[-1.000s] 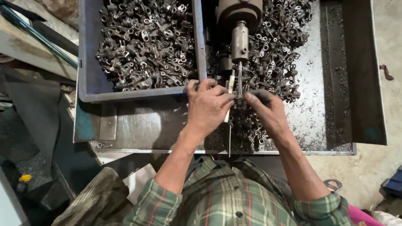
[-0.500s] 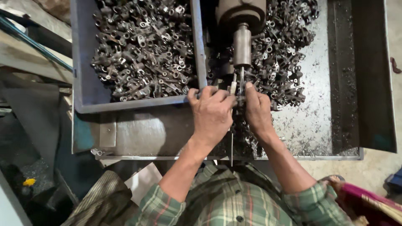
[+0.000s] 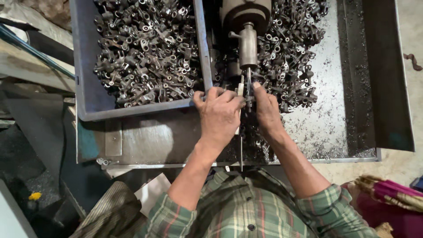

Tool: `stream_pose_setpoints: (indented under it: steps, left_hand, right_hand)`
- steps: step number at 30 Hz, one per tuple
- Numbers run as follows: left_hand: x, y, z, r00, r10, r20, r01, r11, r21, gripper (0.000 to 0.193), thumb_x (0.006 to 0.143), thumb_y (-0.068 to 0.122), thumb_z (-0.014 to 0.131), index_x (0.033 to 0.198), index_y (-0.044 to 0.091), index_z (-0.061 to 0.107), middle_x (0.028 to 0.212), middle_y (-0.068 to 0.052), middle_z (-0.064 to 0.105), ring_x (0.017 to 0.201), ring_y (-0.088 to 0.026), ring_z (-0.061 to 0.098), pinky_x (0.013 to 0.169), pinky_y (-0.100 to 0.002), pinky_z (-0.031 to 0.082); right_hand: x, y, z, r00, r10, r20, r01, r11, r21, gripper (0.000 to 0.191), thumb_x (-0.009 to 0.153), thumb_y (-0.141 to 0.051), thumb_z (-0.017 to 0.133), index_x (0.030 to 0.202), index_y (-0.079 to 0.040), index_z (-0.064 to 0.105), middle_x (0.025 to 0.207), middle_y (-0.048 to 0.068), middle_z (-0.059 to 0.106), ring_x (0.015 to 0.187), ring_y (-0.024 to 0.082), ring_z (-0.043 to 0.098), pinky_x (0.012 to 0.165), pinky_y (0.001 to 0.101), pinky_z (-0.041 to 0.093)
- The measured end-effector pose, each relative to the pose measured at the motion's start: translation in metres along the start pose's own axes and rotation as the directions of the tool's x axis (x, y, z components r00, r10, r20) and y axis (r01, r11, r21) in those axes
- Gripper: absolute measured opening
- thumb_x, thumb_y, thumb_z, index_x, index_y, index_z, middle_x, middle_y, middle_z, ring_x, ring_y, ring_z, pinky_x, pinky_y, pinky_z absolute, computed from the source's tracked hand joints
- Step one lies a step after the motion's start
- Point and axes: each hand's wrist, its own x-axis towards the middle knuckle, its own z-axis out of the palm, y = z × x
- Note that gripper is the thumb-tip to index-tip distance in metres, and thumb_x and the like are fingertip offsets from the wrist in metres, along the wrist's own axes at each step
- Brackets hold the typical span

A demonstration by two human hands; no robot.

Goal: The person repeatedly picks small metal parts from a bin and presses them against a rotating grinding wheel to deburr or smooth edges. Finished parts are dropped into a tray beside the machine. The process is continuous and repetitive throughout the clip.

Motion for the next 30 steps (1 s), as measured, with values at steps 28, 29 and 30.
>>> stream_pose_setpoints:
  steps: [28,29,30]
  left_hand:
    - [0.013,-0.054,-0.023,0.818,-0.573,-0.044,0.020,0.105,-0.994,0.019,0.104,0.022,0.070,0.115,0.008,0.072,0.113,-0.004,0.073,0.101,-0.013,0.066,0.089,-0.029,0.053]
    - [0.011,-0.051,-0.023,0.835,-0.548,-0.044,0.077,0.196,-0.977,0.019,0.105,0.022,0.070,0.116,0.007,0.073,0.111,-0.004,0.073,0.099,-0.012,0.066,0.087,-0.029,0.053]
    - [0.009,-0.047,-0.023,0.853,-0.520,-0.044,0.126,0.287,-0.950,0.019,0.105,0.022,0.071,0.117,0.007,0.073,0.109,-0.003,0.073,0.097,-0.011,0.065,0.085,-0.028,0.052]
  right_hand:
    - [-0.073,0.071,-0.088,0.841,-0.437,0.321,0.347,-0.020,-0.938,0.058,0.102,-0.052,0.058,0.155,-0.027,0.053,0.172,0.018,0.020,0.159,0.036,0.015,0.126,0.0550,0.005]
    - [-0.070,0.068,-0.090,0.839,-0.445,0.314,0.344,-0.013,-0.939,0.054,0.103,-0.049,0.059,0.153,-0.029,0.056,0.173,0.017,0.020,0.160,0.036,0.016,0.127,0.0546,0.005]
    - [-0.068,0.064,-0.093,0.823,-0.455,0.341,0.380,-0.006,-0.925,0.054,0.101,-0.048,0.061,0.151,-0.027,0.058,0.171,0.019,0.022,0.158,0.037,0.017,0.125,0.0552,0.007]
